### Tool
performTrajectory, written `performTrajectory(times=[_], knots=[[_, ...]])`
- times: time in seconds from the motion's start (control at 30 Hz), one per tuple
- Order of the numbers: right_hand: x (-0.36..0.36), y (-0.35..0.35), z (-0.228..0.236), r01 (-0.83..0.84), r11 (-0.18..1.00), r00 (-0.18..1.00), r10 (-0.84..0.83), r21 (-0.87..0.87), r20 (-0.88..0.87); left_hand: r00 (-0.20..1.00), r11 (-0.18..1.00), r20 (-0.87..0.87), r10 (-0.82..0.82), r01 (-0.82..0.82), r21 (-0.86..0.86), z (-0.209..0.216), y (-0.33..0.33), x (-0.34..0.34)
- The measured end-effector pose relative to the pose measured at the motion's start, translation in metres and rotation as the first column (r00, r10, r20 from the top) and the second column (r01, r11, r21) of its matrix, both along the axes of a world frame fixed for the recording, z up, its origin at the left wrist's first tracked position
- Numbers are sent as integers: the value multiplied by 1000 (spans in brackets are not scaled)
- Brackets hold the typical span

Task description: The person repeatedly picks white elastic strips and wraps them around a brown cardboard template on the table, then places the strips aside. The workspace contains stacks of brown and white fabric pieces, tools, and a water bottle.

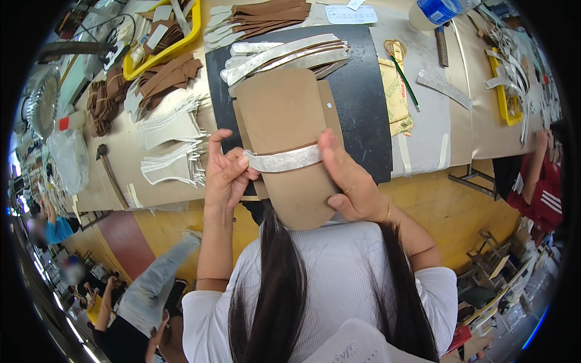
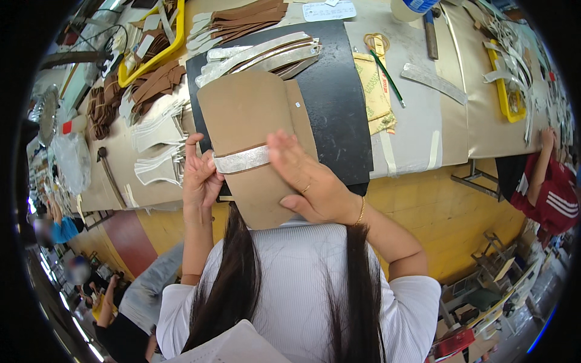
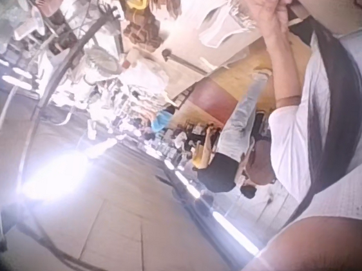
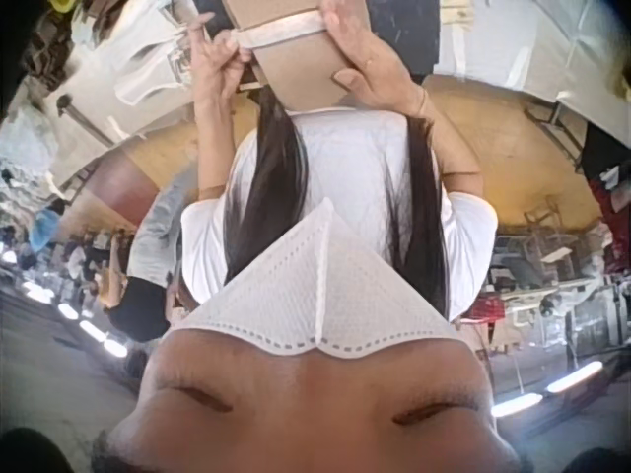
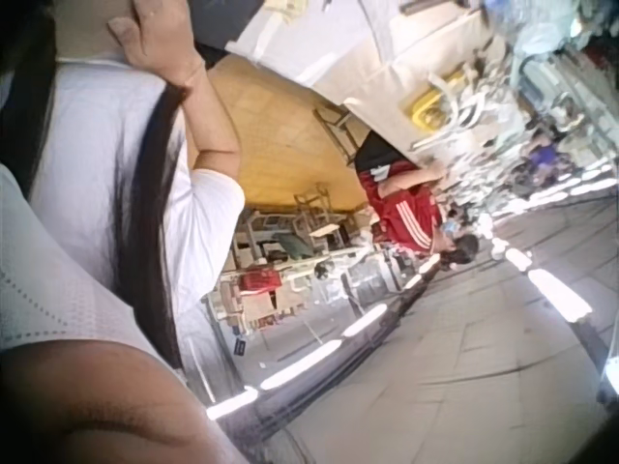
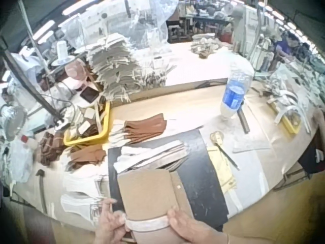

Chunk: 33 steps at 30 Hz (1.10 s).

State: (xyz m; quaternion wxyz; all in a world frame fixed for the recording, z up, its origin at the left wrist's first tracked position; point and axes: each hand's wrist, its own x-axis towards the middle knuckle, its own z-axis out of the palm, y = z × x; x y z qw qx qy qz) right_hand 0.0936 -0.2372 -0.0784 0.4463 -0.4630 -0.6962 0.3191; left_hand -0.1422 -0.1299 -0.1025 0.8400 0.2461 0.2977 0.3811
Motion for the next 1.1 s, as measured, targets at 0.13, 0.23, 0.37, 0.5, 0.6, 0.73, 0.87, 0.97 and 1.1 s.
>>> performTrajectory(times=[0.13, 0.23, 0.37, 0.5, 0.6, 0.73, 0.87, 0.97, 1.1], knots=[[-5, -20, -12, 104, 948, 975, -157, -300, -157, 1000, 1000, 2, -23, 23, 2, -1, 3, 0], [7, -20, -3, 69, 880, 964, -179, -469, -195, 997, 998, -55, -54, 53, -16, -5, 5, -8], [20, -7, -9, 212, 889, 876, -357, -407, -324, 991, 981, -30, -128, 131, 145, 25, 23, -2], [43, 11, 13, 440, 837, 771, -538, -325, -341, 957, 896, 25, -288, 260, 360, 84, 50, 40], [62, 9, 26, 524, 810, 770, -583, -265, -259, 954, 880, 44, -298, 256, 399, 111, 63, 66], [80, -4, 24, 648, 729, 711, -683, -221, -167, 962, 903, -243, -126, 213, 374, 104, 98, 69], [93, -14, 16, 678, 687, 680, -721, -261, -132, 759, 870, -646, -77, 368, 329, 66, 138, 49], [104, -14, 13, 744, 627, 640, -768, -231, -26, 624, 849, -781, -19, 422, 316, 46, 144, 41], [145, -2, -9, 858, 511, 471, -822, 49, 320, 502, 846, -863, 58, 434, 309, 44, 137, 37]])
